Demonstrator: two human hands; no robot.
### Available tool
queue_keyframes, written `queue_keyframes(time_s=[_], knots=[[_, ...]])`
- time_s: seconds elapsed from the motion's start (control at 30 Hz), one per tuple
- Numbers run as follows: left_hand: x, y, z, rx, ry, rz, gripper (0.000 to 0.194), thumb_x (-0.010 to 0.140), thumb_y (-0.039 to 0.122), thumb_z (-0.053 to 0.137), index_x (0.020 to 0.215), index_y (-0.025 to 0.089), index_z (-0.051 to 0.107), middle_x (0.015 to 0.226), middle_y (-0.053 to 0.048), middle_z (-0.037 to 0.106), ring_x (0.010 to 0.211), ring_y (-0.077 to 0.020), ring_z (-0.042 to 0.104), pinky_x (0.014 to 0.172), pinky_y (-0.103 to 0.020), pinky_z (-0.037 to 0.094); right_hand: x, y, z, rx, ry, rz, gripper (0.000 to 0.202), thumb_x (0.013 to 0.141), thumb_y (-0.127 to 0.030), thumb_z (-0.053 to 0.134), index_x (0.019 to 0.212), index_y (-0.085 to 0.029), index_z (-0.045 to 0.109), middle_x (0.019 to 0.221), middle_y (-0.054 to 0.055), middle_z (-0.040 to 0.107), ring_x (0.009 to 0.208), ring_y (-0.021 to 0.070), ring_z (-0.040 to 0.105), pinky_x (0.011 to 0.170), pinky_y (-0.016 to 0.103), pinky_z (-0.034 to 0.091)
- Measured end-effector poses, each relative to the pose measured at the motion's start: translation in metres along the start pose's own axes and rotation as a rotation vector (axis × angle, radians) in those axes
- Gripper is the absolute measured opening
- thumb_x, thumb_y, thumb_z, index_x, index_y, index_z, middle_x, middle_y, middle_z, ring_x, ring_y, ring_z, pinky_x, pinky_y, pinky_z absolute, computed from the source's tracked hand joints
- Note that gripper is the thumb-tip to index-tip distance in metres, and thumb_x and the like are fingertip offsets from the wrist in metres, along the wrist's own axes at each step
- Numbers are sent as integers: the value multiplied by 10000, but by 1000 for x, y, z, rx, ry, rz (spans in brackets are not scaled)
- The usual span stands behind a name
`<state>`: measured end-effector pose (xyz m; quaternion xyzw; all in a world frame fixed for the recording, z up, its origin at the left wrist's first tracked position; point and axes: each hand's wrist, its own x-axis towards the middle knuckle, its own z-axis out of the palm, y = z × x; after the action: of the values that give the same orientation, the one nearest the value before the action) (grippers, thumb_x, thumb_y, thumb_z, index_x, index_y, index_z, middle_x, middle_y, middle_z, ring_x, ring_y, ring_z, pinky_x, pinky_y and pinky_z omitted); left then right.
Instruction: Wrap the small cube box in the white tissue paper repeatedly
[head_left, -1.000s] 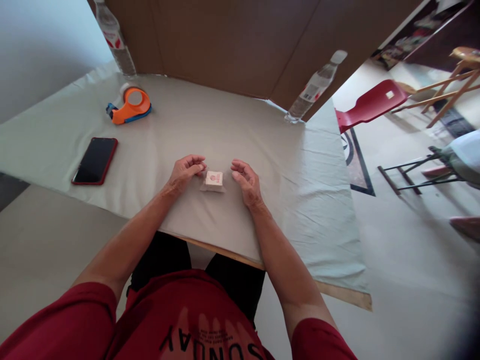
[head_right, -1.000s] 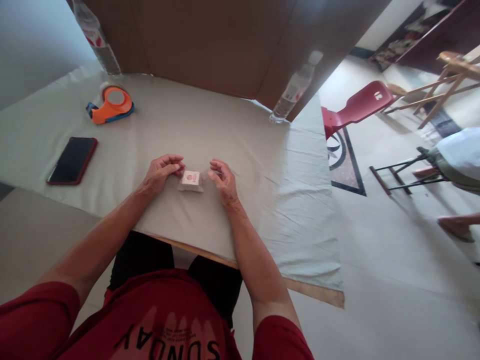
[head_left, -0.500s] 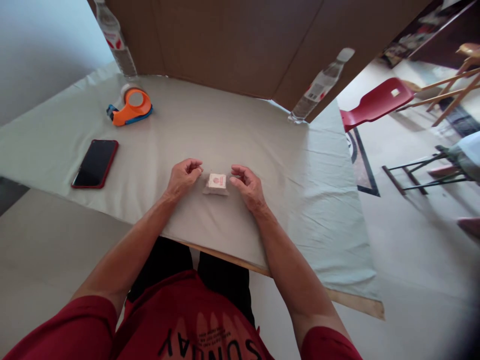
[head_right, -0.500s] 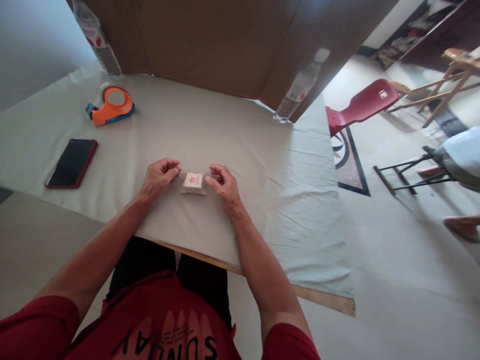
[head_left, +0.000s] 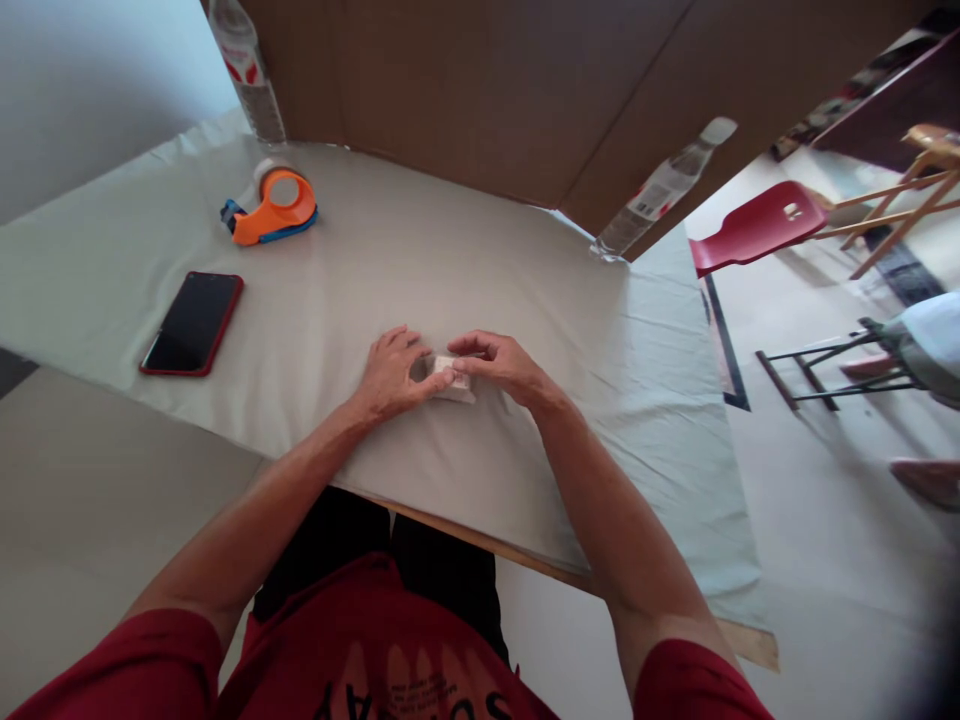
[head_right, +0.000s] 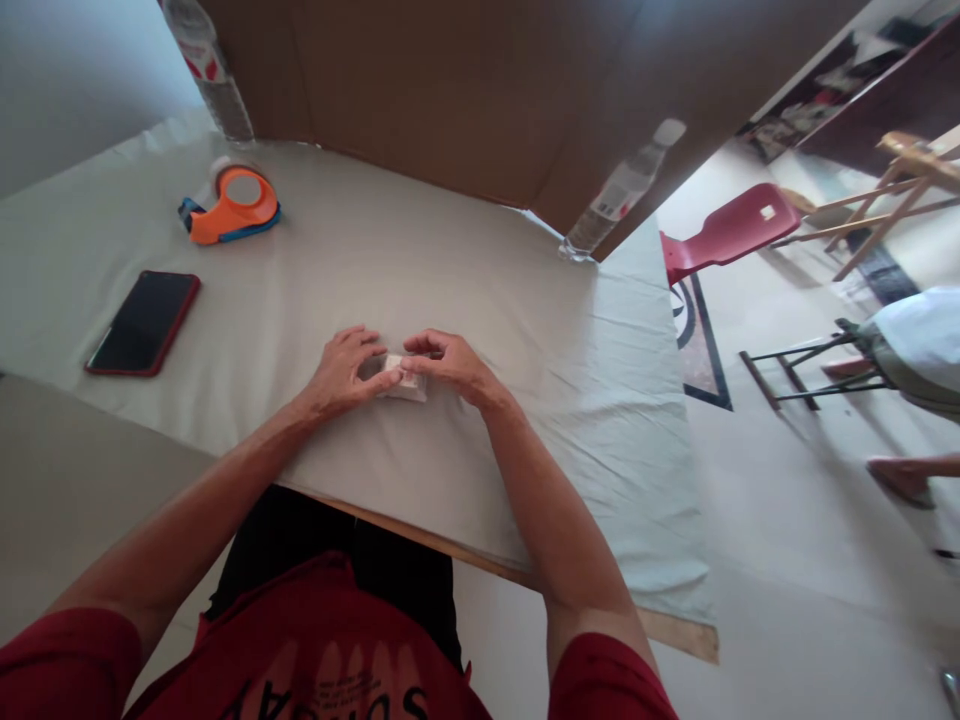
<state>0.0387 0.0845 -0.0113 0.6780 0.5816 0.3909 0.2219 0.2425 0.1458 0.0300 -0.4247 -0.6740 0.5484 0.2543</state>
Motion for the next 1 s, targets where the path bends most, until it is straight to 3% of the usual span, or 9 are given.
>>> queue_keyframes(time_s=[0.2, 0.33, 0.43, 0.6, 0.7, 0.8, 0.9, 1.0], knots=[[-1, 4, 2, 25, -51, -12, 403, 731, 559, 753, 907, 203, 682, 1287, -146, 643, 1387, -416, 407, 1162, -578, 271, 3, 3, 1, 25, 35, -41, 240, 688, -418, 800, 780, -203, 744, 766, 7, 721, 698, 152, 629, 667, 286, 507], [1, 7, -2, 4, -78, -41, 424, 694, 570, 779, 862, 210, 631, 1295, -145, 639, 1386, -415, 406, 1158, -586, 274, -1, 5, 8, 49, 84, -114, 210, 739, -411, 750, 712, -203, 736, 869, 30, 758, 784, 170, 648, 757, 311, 518], [2, 10, -6, -33, -126, -43, 468, 646, 576, 815, 874, 214, 623, 1267, -140, 654, 1303, -398, 486, 1123, -566, 331, 0, 5, 13, 74, 130, -107, 210, 764, -409, 718, 713, -205, 728, 903, 38, 768, 793, 175, 645, 749, 318, 519], [-2, 15, -7, -101, -192, -21, 666, 635, 504, 851, 1187, 200, 634, 1182, -134, 678, 1133, -344, 604, 1052, -506, 420, 1, 6, 16, 162, 303, -125, 229, 806, -433, 693, 749, -211, 697, 923, 43, 765, 822, 183, 652, 782, 341, 530], [-5, 15, -5, -171, -214, -28, 905, 654, 409, 857, 1452, 214, 479, 1200, -130, 667, 1101, -308, 624, 1023, -463, 453, 2, 6, 14, 170, 375, -183, 265, 842, -485, 673, 802, -222, 680, 979, 43, 760, 907, 194, 666, 854, 357, 534], [-7, 15, -3, -279, -241, -23, 1032, 659, 381, 864, 1547, 241, 357, 1233, -126, 653, 1109, -288, 622, 1023, -444, 459, 3, 5, 10, 179, 453, -196, 304, 873, -526, 641, 856, -224, 674, 1026, 46, 746, 940, 189, 664, 865, 346, 534], [-7, 17, -6, -421, -248, -37, 993, 670, 448, 863, 1524, 258, 393, 1278, -126, 622, 1153, -282, 607, 1046, -431, 449, 6, 6, 5, 223, 524, -186, 317, 878, -537, 624, 865, -222, 659, 1033, 52, 736, 905, 178, 656, 818, 326, 538], [-5, 22, -10, -610, -263, -62, 762, 733, 494, 809, 1397, 256, 519, 1218, -102, 636, 1127, -255, 614, 995, -382, 470, 10, 9, -1, 286, 568, -185, 302, 853, -526, 648, 845, -224, 647, 961, 44, 731, 860, 168, 647, 795, 311, 539]])
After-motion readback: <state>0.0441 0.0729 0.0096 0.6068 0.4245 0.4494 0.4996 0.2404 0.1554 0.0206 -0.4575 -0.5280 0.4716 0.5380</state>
